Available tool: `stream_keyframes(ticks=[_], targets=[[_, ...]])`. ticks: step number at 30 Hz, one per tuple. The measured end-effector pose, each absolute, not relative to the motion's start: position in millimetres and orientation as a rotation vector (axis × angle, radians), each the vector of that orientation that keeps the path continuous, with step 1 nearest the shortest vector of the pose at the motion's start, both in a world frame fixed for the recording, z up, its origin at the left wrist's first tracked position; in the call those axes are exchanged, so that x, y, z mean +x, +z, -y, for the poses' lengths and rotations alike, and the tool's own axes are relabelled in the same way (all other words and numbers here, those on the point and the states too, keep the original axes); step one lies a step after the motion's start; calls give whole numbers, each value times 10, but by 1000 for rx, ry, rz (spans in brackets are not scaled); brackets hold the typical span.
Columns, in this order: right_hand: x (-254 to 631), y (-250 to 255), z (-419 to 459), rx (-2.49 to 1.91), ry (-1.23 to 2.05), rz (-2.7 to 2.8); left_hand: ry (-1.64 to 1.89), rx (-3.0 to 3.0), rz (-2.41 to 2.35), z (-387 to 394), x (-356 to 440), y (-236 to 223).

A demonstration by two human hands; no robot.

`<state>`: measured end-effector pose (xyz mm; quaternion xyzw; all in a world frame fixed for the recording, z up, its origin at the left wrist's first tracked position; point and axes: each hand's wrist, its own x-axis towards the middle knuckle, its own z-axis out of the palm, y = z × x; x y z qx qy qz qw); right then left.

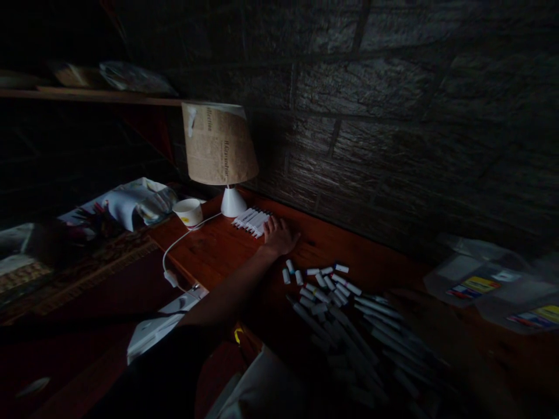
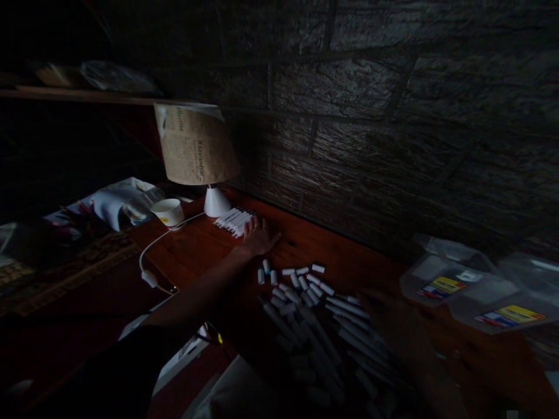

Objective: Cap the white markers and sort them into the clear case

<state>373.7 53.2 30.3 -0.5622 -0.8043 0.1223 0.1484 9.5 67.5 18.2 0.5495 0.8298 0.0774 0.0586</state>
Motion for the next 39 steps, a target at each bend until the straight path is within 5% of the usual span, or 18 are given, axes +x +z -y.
stream_keyframes(ticks=[29,39], targets=[[3629,522,-353,-1390,767,2348,242,1732,-2547,-790,-70,74],[3625,520,-374,-1332,736,2323,923,2150,-2319,-822,47,114]])
